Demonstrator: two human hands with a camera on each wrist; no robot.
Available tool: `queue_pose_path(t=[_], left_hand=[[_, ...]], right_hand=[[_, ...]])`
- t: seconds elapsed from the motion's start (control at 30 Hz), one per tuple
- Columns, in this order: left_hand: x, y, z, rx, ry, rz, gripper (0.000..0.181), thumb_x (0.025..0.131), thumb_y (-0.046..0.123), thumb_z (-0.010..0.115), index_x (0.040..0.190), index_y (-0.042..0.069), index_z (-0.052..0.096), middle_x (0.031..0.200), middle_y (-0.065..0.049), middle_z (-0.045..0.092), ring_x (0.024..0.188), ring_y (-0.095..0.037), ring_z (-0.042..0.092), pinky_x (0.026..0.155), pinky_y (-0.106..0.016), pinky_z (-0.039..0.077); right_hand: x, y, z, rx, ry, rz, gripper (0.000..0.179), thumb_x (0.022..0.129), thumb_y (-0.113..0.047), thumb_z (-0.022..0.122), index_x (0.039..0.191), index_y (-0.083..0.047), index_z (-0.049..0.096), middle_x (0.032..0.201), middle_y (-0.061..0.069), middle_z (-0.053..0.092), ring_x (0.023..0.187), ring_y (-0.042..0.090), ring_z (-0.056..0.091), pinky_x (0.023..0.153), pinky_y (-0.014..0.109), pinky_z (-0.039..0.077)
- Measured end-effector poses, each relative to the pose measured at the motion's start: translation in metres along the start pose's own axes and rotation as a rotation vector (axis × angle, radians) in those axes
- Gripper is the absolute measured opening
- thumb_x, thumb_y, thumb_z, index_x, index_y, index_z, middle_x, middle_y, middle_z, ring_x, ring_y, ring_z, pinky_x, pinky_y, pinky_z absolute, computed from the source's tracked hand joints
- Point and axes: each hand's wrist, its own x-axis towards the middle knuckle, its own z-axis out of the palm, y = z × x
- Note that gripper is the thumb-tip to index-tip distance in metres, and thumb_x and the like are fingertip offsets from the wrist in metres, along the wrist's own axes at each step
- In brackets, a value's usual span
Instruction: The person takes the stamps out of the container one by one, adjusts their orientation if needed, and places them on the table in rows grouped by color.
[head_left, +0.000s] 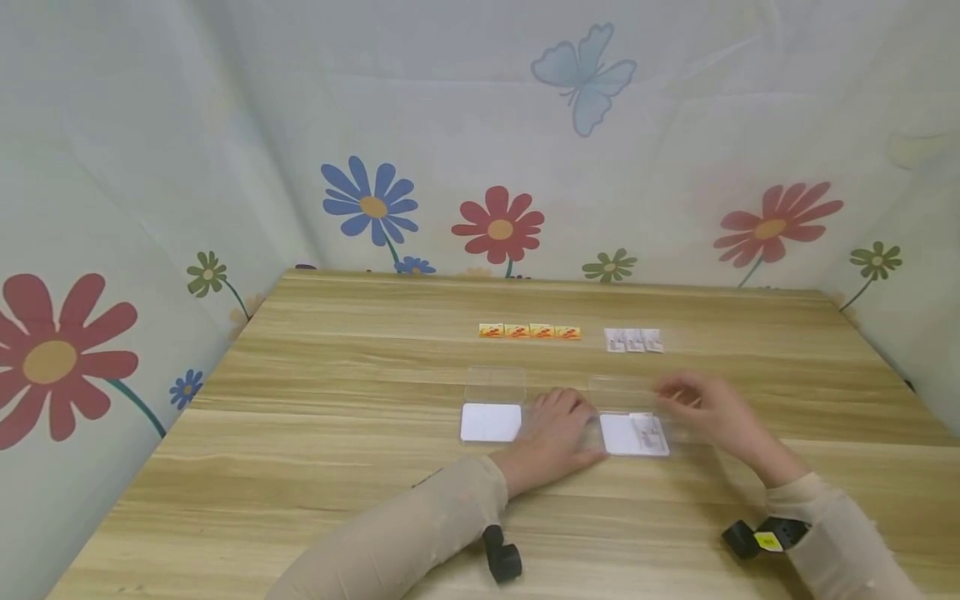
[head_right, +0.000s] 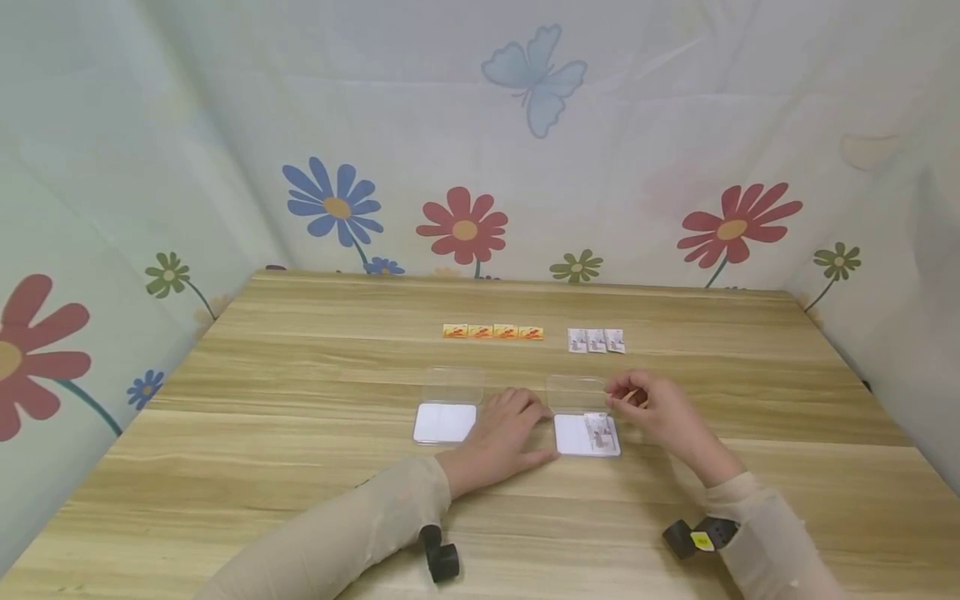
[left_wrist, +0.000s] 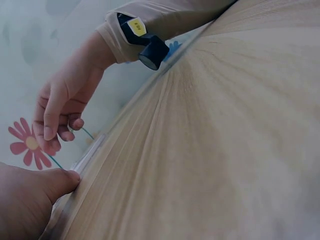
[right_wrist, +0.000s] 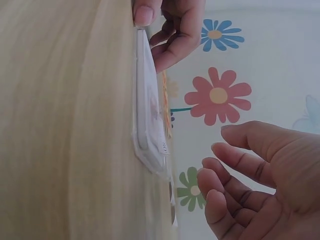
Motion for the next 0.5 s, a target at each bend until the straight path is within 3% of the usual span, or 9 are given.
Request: queue_pose_path(t=[0.5], left_hand=[[0.001,-0.003,0.005,-0.009,0.008,0.007,0.05,0.086,0.054,0.063,0.12,0.018,0.062,0.121,0.002,0.056,0.118,-0.015,0.049,0.102,-0.034,0.04]], right_hand=[[-0.002,0.012,0.012,-0.022,0.011,-0.04,0.021,0.086,-0.006,0.067,0.106,0.0,0.067,0.099,0.013,0.071,0.081,0.002,0.057,0.072,0.023,0.05]])
